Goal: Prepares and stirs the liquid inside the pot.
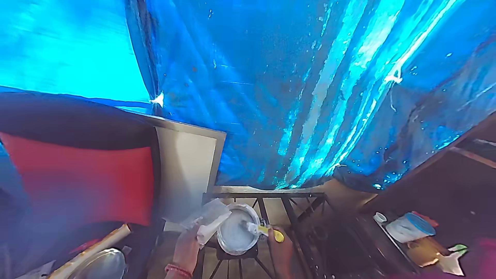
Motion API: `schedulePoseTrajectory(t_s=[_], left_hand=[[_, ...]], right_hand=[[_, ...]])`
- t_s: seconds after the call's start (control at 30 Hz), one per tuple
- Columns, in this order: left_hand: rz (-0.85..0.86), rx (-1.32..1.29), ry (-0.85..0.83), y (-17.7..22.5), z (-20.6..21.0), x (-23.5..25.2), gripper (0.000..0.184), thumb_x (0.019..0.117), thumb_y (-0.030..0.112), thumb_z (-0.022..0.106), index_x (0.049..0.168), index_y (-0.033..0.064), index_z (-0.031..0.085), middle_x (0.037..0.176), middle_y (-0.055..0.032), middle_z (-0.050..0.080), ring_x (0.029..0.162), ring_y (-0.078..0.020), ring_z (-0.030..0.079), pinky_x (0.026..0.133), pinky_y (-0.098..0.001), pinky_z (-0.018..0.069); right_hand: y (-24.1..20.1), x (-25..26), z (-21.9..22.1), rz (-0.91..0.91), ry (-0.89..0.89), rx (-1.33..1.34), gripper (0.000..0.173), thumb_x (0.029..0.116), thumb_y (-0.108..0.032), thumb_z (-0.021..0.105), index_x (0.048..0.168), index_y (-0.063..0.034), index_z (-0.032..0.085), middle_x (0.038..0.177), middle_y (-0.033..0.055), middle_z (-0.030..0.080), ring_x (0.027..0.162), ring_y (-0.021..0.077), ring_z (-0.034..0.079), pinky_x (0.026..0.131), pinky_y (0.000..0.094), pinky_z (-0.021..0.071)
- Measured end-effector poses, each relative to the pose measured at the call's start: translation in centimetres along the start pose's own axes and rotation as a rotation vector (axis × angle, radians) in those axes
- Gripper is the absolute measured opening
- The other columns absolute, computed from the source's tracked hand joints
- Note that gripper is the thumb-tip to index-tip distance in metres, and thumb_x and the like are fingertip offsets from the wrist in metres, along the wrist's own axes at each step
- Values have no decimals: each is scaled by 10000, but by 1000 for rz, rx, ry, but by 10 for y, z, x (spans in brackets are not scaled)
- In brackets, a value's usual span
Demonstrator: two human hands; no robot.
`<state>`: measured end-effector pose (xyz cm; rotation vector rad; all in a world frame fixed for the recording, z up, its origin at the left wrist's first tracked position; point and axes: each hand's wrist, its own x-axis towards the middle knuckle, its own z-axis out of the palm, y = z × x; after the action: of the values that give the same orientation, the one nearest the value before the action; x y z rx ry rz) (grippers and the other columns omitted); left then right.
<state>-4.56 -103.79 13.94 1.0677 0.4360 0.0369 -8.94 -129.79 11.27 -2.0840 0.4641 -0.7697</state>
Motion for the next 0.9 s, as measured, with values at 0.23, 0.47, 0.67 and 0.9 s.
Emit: schedulePoseTrajectory(t_s=[0.23,0.47,0.67,0.9], left_hand=[[48,86,-7,-1,0,9,328,1052,132,553,1315,-62,544,1218,-172,640,1072,-182,639,952,-367,531],[168,479,-169,-5,7,35,294,1029,183,614,1180,-69,634,1099,-194,680,1034,-240,650,947,-447,518],[324,1059,-448,12,34,35,489,1066,282,543,1374,-98,538,1343,-305,591,1294,-407,561,1131,-530,411],[404,1245,-573,23,65,35,435,1085,229,502,1380,-89,533,1420,-298,518,1336,-406,523,1151,-498,402]], right_hand=[[-5,-1,-5,20,13,-16,189,903,-171,707,934,5,769,777,129,732,699,222,700,689,470,561],[-8,-4,-13,36,-65,17,176,906,-198,702,905,-33,759,749,73,725,668,165,686,658,417,563],[-7,-8,-7,65,-75,9,176,904,-184,719,938,-17,762,785,104,729,710,212,699,702,472,572],[-1,-2,-16,67,-49,39,144,903,-126,724,929,13,751,753,114,723,650,192,694,666,416,590]])
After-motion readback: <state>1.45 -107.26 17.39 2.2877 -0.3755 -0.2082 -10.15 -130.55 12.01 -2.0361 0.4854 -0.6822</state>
